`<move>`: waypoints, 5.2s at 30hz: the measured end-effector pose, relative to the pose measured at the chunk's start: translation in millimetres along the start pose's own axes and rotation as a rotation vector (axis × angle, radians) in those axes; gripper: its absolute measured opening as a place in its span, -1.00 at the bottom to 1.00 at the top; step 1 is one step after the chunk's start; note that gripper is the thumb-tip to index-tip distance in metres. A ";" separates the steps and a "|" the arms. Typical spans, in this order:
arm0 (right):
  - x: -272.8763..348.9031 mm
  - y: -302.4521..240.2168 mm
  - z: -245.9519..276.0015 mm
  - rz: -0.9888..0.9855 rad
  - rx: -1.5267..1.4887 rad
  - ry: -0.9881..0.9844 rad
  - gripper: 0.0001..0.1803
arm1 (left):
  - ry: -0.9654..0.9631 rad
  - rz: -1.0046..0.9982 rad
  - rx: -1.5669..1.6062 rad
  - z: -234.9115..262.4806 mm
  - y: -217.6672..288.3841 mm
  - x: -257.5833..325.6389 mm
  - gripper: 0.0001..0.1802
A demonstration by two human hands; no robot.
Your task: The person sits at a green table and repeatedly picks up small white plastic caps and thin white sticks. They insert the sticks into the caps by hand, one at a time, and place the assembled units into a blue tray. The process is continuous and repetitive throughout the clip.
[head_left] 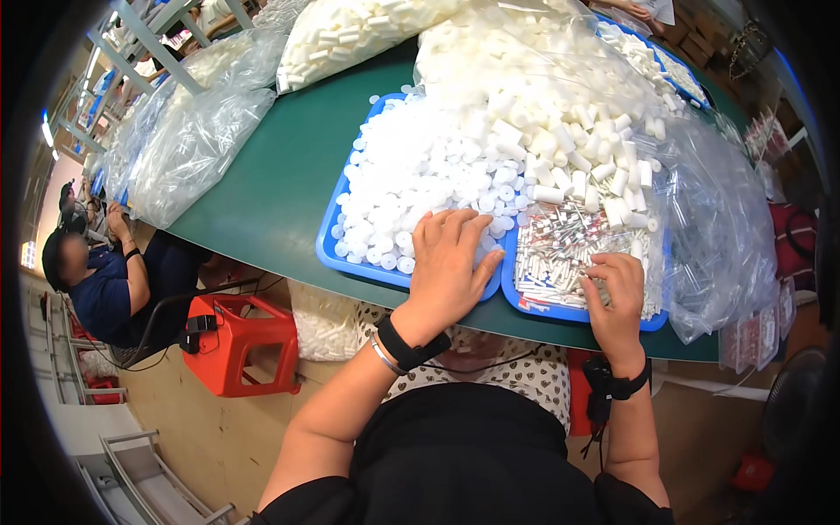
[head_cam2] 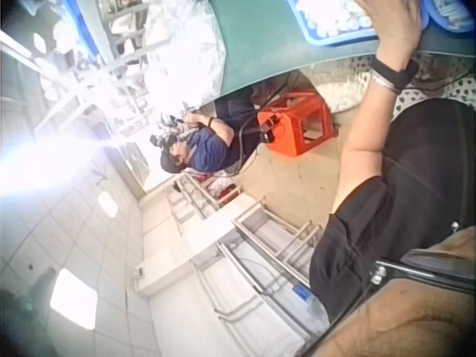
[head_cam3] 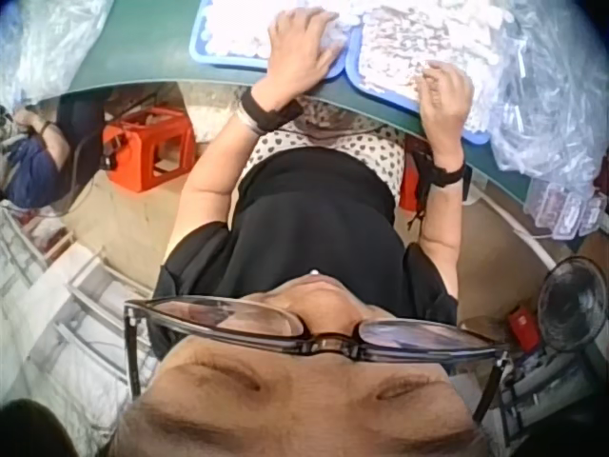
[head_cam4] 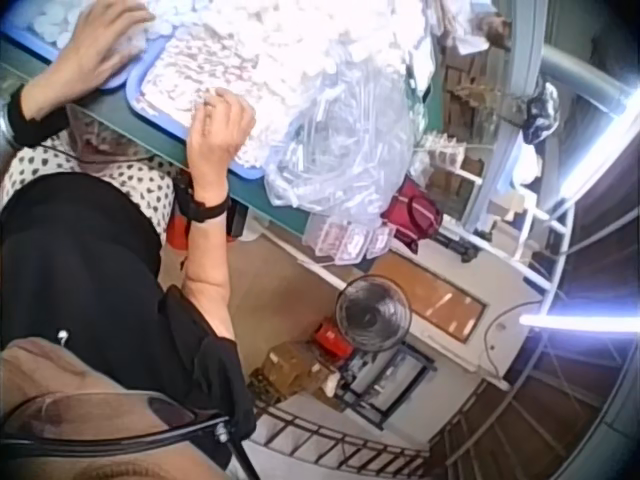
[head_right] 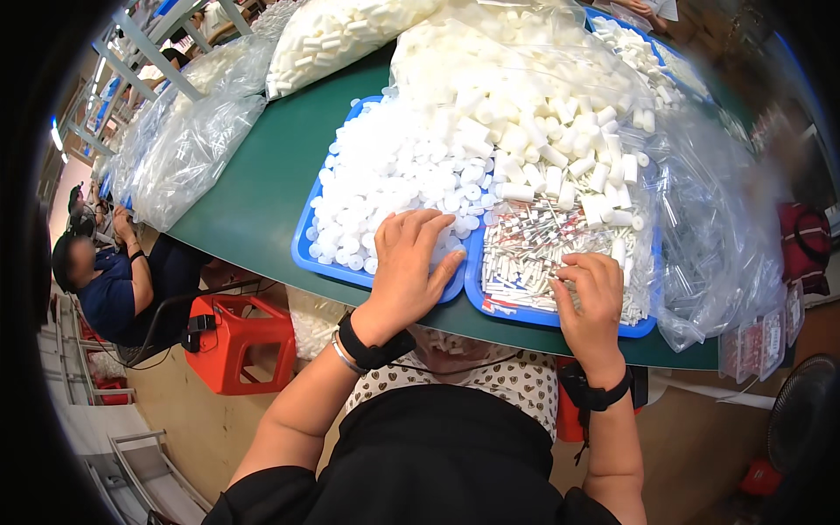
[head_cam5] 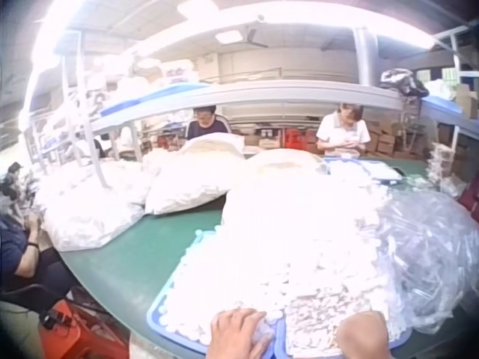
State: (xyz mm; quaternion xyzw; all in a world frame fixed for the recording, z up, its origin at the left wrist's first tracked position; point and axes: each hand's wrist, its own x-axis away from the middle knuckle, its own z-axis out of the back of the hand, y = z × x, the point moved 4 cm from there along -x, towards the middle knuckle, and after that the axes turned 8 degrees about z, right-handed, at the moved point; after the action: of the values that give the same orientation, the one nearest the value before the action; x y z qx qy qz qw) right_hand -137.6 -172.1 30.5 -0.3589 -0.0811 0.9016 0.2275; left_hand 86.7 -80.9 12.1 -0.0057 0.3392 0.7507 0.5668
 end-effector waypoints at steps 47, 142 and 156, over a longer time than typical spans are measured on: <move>15.6 -10.6 -15.7 -0.483 -0.603 0.105 -0.77 | 0.090 0.441 0.784 5.9 -28.9 -39.3 -0.82; -61.1 -37.3 -75.5 0.058 0.049 -0.219 -0.86 | -0.416 0.984 1.868 -14.8 23.9 82.3 -0.54; -19.0 -48.8 -33.2 -0.127 -0.384 -0.173 -0.91 | -0.298 1.035 1.911 -13.2 16.6 76.8 -0.66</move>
State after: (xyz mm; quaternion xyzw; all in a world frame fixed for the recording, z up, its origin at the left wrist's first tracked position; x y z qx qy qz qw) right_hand -85.6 -138.5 33.0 -0.3111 -0.2931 0.8809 0.2034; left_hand 40.1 -24.7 -19.9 0.6698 0.6708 0.3183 -0.0109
